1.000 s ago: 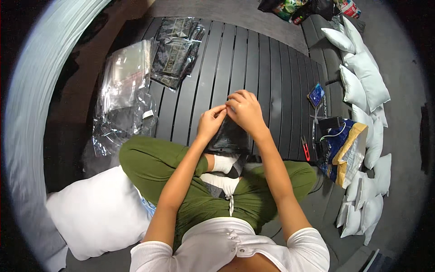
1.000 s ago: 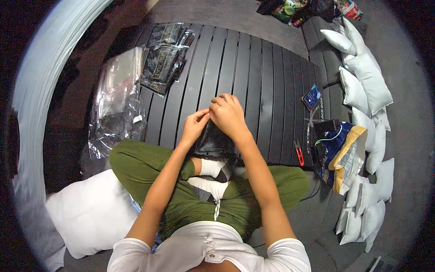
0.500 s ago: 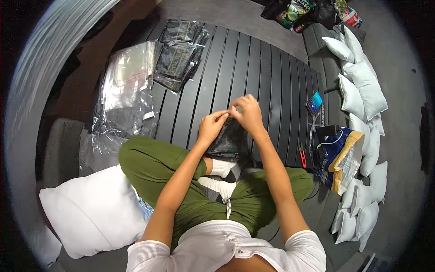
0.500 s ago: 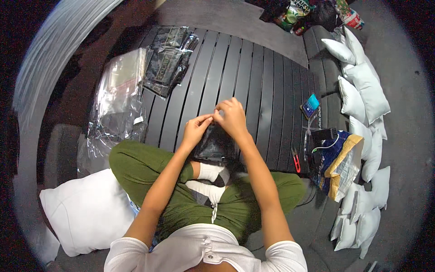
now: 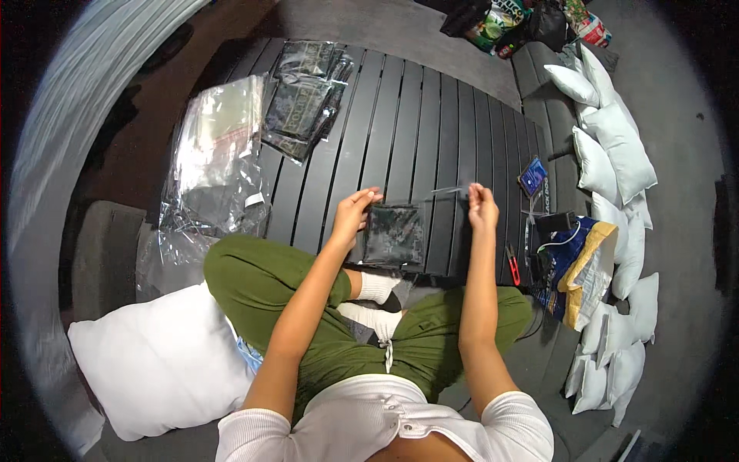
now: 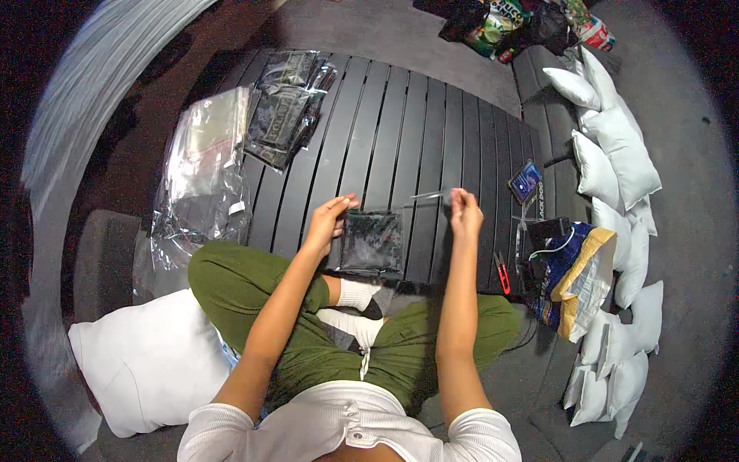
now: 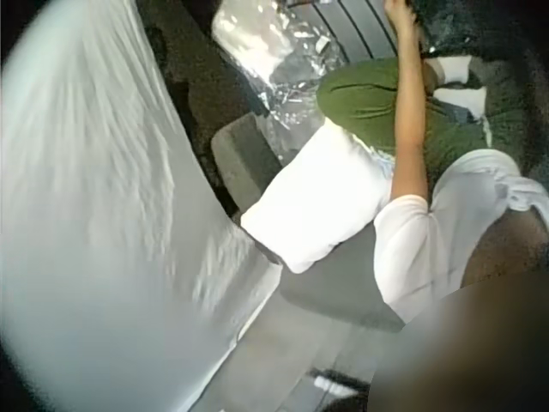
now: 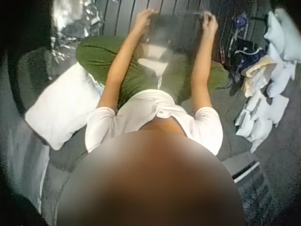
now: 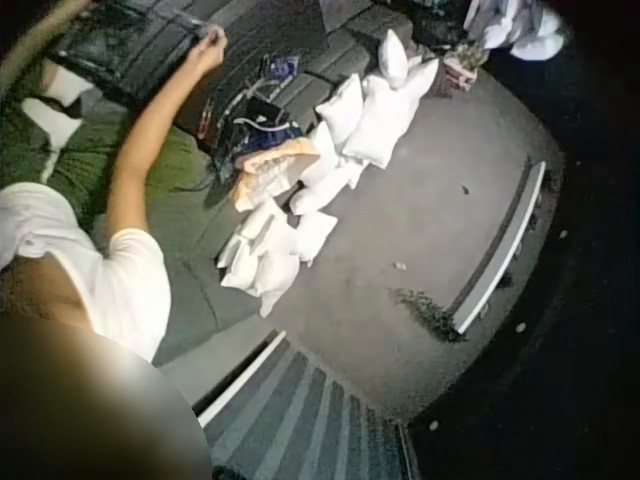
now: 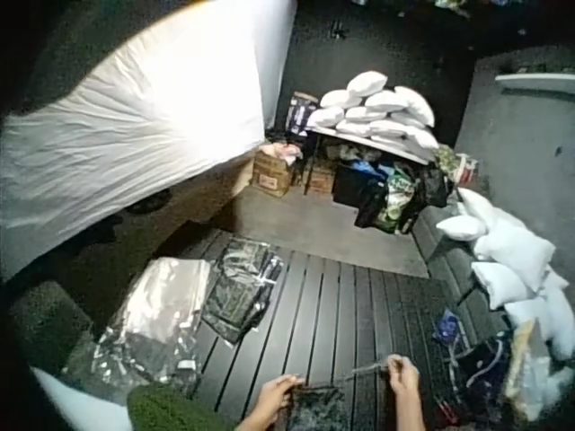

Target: Folding a camo-patterned neck gaiter and placing it into a clear plastic adhesive bag.

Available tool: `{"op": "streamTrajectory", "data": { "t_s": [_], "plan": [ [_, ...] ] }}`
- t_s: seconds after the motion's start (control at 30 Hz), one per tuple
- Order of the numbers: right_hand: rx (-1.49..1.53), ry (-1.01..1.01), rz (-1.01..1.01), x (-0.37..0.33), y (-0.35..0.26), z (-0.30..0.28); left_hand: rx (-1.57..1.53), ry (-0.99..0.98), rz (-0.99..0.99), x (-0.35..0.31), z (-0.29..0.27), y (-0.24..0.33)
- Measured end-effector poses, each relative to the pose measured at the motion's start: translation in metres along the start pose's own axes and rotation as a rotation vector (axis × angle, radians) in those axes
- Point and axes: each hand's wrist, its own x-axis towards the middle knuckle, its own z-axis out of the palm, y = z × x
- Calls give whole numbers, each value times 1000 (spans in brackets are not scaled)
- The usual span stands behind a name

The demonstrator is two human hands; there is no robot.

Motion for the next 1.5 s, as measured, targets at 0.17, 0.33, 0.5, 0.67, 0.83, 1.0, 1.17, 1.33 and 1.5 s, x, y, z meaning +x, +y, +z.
{"op": "streamTrajectory", "data": {
  "t_s": [0.17, 0.33, 0.5, 0.67, 0.83, 1.0, 1.17, 1.33, 1.5],
  "plan": [
    [117, 148, -212, 11, -41, -50, -44, -31, -29, 8, -10, -8],
    [-478, 14, -171, -5, -50, -56, 111, 83, 230, 19, -15, -20],
    [-1326, 231, -668, -28, -35, -34, 360, 210, 718, 17, -10, -29],
    [-1567, 280, -720, -62, -52, -20, 1008, 263, 1031, -19, 5, -13],
    [-1317, -116, -951, -104, -32, 16, 1189, 10, 1052, -28, 10, -22],
    [-1429, -665, -886, -149, 46, 31, 1359, -11, 927, -14, 9, -37],
    [-1685, -747, -882, -154, 67, 29, 1542, -18, 949, -9, 4, -49],
    [-1755, -711, -907, -152, 64, 28, 1676, 62, 906, -10, 8, -52],
    [-1761, -657, -1005, -156, 63, 30, 1735, 101, 918, -13, 9, -49]
  ]
}}
